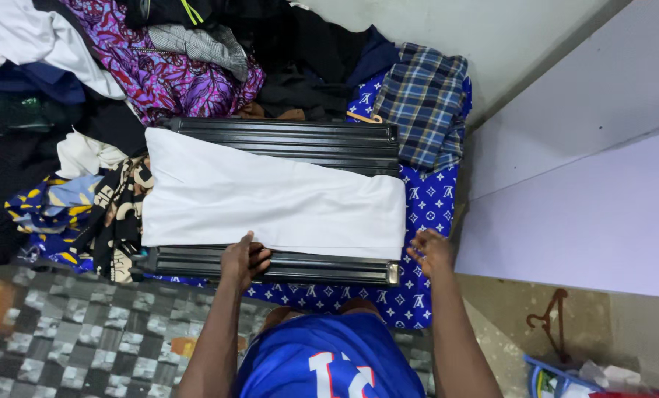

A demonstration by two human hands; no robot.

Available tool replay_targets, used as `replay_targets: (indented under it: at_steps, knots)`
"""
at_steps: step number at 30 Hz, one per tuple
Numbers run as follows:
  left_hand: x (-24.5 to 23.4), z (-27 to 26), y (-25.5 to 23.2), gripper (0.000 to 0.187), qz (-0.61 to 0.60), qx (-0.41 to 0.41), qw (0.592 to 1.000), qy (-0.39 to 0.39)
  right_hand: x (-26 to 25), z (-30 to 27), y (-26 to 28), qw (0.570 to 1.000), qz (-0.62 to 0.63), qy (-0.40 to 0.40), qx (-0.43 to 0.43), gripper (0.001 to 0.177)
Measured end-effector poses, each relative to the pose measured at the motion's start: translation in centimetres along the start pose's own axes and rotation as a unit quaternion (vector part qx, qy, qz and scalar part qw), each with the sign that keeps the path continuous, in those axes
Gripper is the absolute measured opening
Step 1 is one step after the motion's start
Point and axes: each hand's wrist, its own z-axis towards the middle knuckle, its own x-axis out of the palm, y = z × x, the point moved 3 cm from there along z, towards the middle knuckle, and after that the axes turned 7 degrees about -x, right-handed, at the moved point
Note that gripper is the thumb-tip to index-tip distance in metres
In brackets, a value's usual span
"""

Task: The person folds a white cloth and a blue garment on a suitcase and places them on a shelf inside a closet.

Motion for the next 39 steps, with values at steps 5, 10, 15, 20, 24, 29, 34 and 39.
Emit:
replay_targets:
  at_steps: [5,10,15,20,24,29,34,39]
  knots:
    - [3.2,-0.6,2.3,0.04,0.032,0.009,0.999,-0.016,0.6,0.4,-3.3,0.973,-0.078,0.117,0.185,0.02]
    - [4.7,-2.0,3.6,0.039,0.015,0.054,0.998,-0.029,1.9,2.4,-3.3,0.973,-0.001,0.204,0.107,0.02]
    - [6.0,-2.7,4.1,0.053,-0.018,0.097,0.989,-0.111,-0.5,1.1,-2.7,0.977,0.121,0.127,0.121,0.013]
    - [5.4,-2.2,4.3,0.05,-0.046,0.095,0.988,-0.109,-3.7,-3.8,-1.1,0.931,0.312,0.184,0.053,0.016]
    - [5.3,-1.6,4.3,0.046,-0.076,0.093,0.987,-0.103,-6.5,-3.8,-4.9,0.931,0.287,0.217,0.058,0.025]
    - [4.9,-1.1,4.1,0.038,-0.046,0.051,0.991,-0.118,-7.0,-2.1,-8.2,0.983,0.074,0.165,0.037,0.03]
    - [4.7,-1.1,5.3,0.032,-0.191,0.113,0.973,-0.063,-5.3,-0.9,-7.4,0.974,-0.068,0.201,0.083,0.025]
    - [5.8,-1.1,6.7,0.041,-0.161,0.118,0.977,0.073,-5.1,0.3,-6.2,0.961,-0.15,0.193,0.128,0.027]
